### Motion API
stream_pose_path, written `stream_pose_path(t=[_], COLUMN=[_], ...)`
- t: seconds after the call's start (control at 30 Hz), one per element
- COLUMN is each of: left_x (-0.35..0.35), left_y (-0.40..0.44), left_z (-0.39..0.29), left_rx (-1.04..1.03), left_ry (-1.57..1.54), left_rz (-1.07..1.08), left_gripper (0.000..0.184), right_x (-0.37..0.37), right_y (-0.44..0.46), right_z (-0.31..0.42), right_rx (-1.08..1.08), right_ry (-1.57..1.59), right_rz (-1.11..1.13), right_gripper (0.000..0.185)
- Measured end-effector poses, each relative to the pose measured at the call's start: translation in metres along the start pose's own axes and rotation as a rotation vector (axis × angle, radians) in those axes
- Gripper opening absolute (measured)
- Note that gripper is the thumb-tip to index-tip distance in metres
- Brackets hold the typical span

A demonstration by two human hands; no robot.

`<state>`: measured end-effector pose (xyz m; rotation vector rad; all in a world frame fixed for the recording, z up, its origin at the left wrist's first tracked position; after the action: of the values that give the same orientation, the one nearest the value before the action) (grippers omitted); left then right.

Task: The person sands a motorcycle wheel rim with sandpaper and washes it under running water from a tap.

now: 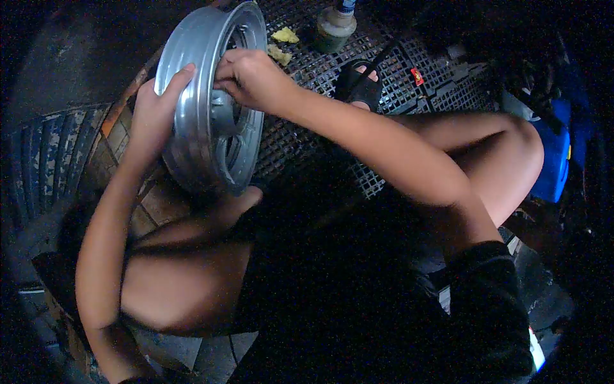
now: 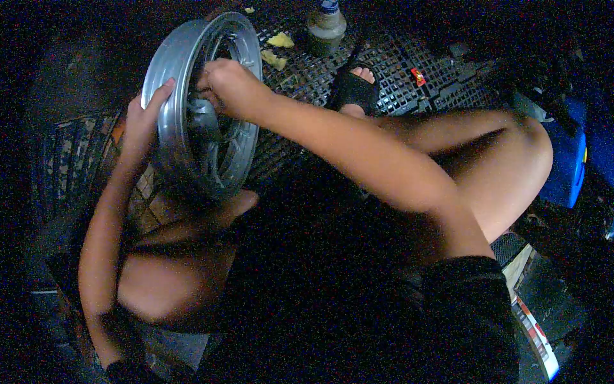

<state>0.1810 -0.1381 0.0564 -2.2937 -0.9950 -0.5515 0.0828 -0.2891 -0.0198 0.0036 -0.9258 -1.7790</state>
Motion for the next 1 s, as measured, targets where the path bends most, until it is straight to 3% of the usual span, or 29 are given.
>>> stream_pose_path(t=[0.07, 0.13, 0.27, 0.33, 0.4, 0.53, 0.6, 0.67, 0.73, 0.77, 0.83, 0.87, 1.0], left_x=[0.001, 0.002, 0.002, 0.002, 0.003, 0.003, 0.006, 0.01, 0.007, 0.005, 0.002, 0.002, -0.004], left_y=[0.0, 0.004, 0.003, 0.006, 0.012, 0.01, 0.006, -0.015, -0.043, -0.047, -0.053, -0.052, -0.051], left_z=[0.002, -0.003, -0.005, -0.006, -0.004, -0.011, -0.022, -0.02, 0.003, 0.003, 0.018, 0.017, -0.003], left_rx=[-0.022, -0.031, -0.011, -0.021, -0.029, -0.068, 0.03, 0.026, -0.243, -0.25, 0.179, 0.181, 0.102], left_ry=[0.028, 0.052, 0.035, 0.055, 0.085, 0.106, 0.009, 0.077, 0.268, 0.263, -0.026, -0.03, -0.062], left_rz=[-0.005, -0.012, 0.035, 0.02, 0.024, 0.055, 0.175, 0.161, 0.035, 0.034, 0.176, 0.168, 0.167], left_gripper=[0.051, 0.05, 0.05, 0.051, 0.051, 0.056, 0.063, 0.069, 0.058, 0.058, 0.054, 0.054, 0.051], right_x=[0.003, 0.01, 0.005, 0.007, 0.003, 0.007, 0.024, 0.044, 0.048, 0.052, 0.038, 0.03, 0.009], right_y=[0.001, 0.009, -0.005, 0.002, 0.006, -0.006, 0.003, -0.001, -0.02, -0.025, -0.028, -0.027, -0.029], right_z=[-0.01, -0.024, 0.01, 0.001, -0.015, -0.005, -0.029, -0.038, -0.016, -0.004, 0.015, 0.021, 0.027], right_rx=[0.013, -0.157, 0.024, 0.009, -0.097, 0.0, -0.193, -0.235, -0.217, -0.17, -0.013, 0.096, 0.071], right_ry=[0.021, -0.096, 0.065, 0.043, -0.087, 0.015, -0.243, -0.249, -0.185, -0.131, -0.015, 0.039, -0.031], right_rz=[0.021, -0.092, 0.043, 0.046, -0.096, 0.03, -0.085, -0.125, -0.151, -0.18, -0.112, -0.088, -0.047], right_gripper=[0.014, 0.016, 0.014, 0.016, 0.018, 0.012, 0.008, 0.009, 0.009, 0.009, 0.014, 0.015, 0.018])
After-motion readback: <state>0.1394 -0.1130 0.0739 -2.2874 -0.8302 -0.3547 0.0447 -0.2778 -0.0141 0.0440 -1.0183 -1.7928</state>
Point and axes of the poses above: each hand's wrist, its own y-axis towards the middle knuckle, its own x-axis out of the back of the hand, z = x × y, the point moved 4 cm from there along y, towards the middle knuckle, and after that the axes turned 4 degrees about y, right-handed, at the moved point
